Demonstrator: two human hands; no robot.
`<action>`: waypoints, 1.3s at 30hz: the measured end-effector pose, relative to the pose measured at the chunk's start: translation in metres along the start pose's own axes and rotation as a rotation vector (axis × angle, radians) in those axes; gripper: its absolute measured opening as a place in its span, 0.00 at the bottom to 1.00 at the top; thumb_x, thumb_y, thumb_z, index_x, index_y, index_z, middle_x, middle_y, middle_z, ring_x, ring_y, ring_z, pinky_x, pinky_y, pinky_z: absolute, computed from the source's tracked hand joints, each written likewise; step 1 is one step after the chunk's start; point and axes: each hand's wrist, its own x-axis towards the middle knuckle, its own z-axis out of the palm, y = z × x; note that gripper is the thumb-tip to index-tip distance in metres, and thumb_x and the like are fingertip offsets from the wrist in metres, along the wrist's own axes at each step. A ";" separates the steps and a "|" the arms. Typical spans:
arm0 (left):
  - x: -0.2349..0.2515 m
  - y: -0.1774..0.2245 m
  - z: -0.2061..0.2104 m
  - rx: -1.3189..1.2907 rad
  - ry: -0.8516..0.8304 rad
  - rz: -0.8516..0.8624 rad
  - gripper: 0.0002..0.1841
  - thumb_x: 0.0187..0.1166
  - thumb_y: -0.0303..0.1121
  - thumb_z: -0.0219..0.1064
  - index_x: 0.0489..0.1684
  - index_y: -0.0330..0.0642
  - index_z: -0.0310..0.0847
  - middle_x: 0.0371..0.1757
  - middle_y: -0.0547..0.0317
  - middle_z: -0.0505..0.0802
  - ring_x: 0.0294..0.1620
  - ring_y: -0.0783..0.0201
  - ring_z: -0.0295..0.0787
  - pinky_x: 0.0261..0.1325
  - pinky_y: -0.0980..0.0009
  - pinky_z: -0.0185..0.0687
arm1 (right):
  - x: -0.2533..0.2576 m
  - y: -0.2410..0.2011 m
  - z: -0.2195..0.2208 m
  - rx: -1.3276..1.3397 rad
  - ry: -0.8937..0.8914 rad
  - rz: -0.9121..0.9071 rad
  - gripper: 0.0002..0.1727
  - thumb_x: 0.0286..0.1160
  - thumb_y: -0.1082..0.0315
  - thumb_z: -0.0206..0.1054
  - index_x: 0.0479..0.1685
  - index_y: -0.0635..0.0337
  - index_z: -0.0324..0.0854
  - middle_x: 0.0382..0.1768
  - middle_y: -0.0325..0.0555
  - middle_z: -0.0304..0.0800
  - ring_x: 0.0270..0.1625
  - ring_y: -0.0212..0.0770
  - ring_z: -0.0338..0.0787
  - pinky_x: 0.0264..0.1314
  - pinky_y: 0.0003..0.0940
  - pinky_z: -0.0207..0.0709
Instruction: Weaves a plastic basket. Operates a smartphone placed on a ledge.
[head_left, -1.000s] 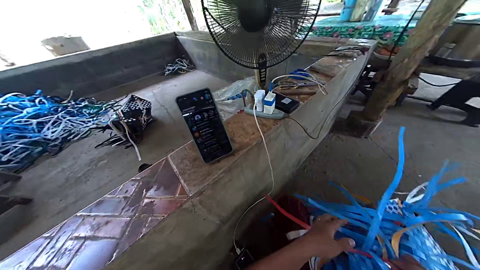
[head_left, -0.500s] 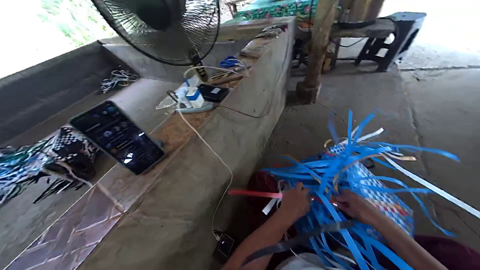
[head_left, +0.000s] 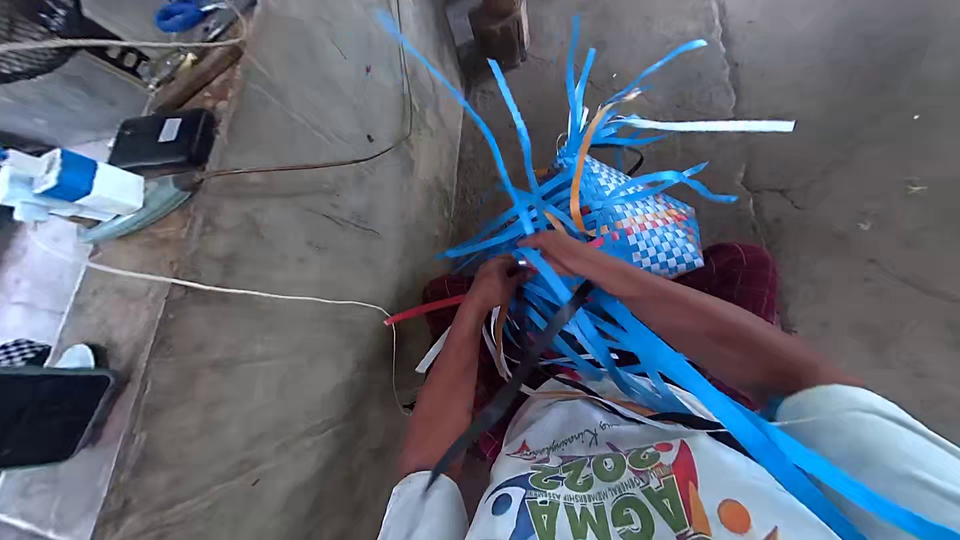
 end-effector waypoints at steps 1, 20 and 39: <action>0.001 0.003 0.000 0.001 -0.007 0.012 0.11 0.81 0.30 0.70 0.46 0.27 0.88 0.55 0.39 0.91 0.55 0.49 0.90 0.66 0.48 0.83 | 0.009 0.011 0.010 0.008 0.093 -0.074 0.17 0.84 0.70 0.64 0.66 0.67 0.85 0.60 0.66 0.90 0.66 0.64 0.88 0.73 0.65 0.75; 0.009 -0.012 -0.002 -0.209 -0.031 0.035 0.10 0.85 0.26 0.62 0.50 0.30 0.89 0.49 0.50 0.90 0.51 0.67 0.86 0.61 0.67 0.82 | -0.033 0.024 0.072 0.054 0.377 -0.157 0.21 0.85 0.73 0.58 0.75 0.65 0.79 0.74 0.64 0.80 0.66 0.59 0.89 0.67 0.52 0.83; -0.008 -0.004 0.010 0.354 0.393 0.222 0.14 0.82 0.35 0.67 0.44 0.31 0.92 0.52 0.41 0.96 0.61 0.42 0.91 0.72 0.44 0.78 | -0.033 0.000 0.039 0.013 0.246 0.078 0.14 0.83 0.76 0.58 0.59 0.74 0.82 0.59 0.67 0.87 0.62 0.61 0.88 0.70 0.56 0.78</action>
